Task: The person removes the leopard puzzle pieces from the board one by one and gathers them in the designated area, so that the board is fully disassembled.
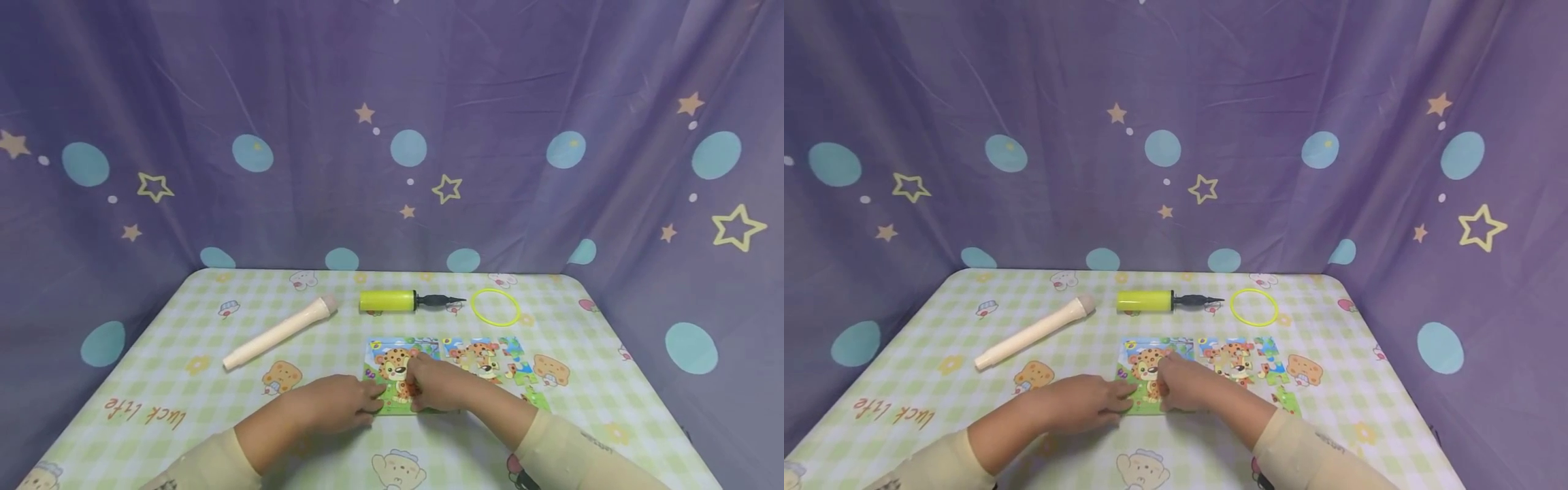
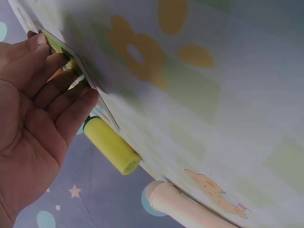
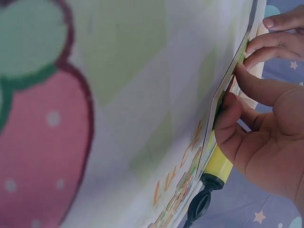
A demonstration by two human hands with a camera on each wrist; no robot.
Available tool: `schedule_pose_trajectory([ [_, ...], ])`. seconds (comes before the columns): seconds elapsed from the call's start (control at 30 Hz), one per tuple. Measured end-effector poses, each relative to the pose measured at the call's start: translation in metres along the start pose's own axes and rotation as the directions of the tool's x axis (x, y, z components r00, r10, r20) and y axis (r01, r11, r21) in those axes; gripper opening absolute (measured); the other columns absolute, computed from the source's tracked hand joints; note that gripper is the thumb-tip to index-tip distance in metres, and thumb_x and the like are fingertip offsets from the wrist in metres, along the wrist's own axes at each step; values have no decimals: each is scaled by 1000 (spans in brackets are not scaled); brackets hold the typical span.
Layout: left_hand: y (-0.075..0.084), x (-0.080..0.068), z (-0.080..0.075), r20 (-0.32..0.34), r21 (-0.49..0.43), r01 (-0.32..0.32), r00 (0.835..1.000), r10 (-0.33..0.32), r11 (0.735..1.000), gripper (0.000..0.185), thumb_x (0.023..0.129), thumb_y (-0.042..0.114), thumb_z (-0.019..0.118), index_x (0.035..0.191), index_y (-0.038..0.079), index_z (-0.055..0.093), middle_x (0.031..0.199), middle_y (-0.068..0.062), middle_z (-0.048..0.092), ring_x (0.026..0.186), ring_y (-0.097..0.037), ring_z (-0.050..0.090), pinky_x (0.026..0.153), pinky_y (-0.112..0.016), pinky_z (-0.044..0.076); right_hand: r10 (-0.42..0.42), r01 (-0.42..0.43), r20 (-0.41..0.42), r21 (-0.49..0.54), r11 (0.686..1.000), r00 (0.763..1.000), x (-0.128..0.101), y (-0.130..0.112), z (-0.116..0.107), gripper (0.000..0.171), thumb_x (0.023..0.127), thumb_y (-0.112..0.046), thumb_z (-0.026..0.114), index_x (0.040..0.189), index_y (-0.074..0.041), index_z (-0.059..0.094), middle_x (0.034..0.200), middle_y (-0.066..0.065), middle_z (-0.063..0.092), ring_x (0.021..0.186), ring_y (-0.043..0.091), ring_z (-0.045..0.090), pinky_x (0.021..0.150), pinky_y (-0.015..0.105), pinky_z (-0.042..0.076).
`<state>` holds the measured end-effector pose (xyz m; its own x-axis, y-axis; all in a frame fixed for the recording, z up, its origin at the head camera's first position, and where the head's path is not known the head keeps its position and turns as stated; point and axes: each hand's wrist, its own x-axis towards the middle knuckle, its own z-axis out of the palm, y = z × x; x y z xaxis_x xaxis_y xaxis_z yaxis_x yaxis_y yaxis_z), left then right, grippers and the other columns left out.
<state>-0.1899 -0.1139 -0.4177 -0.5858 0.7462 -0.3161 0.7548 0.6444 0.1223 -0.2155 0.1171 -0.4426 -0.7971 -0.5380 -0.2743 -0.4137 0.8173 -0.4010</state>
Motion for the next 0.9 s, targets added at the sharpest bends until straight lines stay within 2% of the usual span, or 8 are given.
schedule_pose_trajectory([
  [0.27,5,2,-1,-2,116,-22,1000,23,993,41,97,37,58,136,27,59,150,1,48,135,-19,50,109,-36,43,-18,18,-8,-11,1000,1000,2,4,4,27,84,-28,78,90,-23,52,93,-8,43,68,8,47,59,23,42],
  [0.53,5,3,-3,22,117,-4,1000,2,993,40,97,36,59,136,28,60,150,1,47,135,-19,49,110,-35,42,-47,49,-54,37,998,997,1,6,4,27,87,-28,74,91,-26,48,89,-11,51,68,7,49,59,23,44],
  [0.67,7,2,-4,28,116,5,1000,-8,993,40,97,37,58,136,27,59,151,1,47,136,-19,48,111,-35,41,-91,99,-72,116,988,993,-3,11,-4,17,92,-32,67,89,-27,51,82,-13,58,65,6,52,58,23,45],
  [0.77,7,2,-4,25,123,4,1000,-7,992,41,97,37,58,137,27,58,151,1,46,136,-20,48,111,-36,41,-115,132,-87,229,965,990,-9,20,-16,12,95,-30,64,91,-25,53,80,-6,63,63,11,57,57,25,47],
  [0.9,8,1,-4,29,142,0,1000,-4,990,42,98,37,57,139,26,57,152,1,46,137,-20,47,111,-35,41,-110,139,-96,370,919,989,-21,37,-37,10,98,-24,62,94,-17,54,82,8,65,66,25,62,56,33,51],
])
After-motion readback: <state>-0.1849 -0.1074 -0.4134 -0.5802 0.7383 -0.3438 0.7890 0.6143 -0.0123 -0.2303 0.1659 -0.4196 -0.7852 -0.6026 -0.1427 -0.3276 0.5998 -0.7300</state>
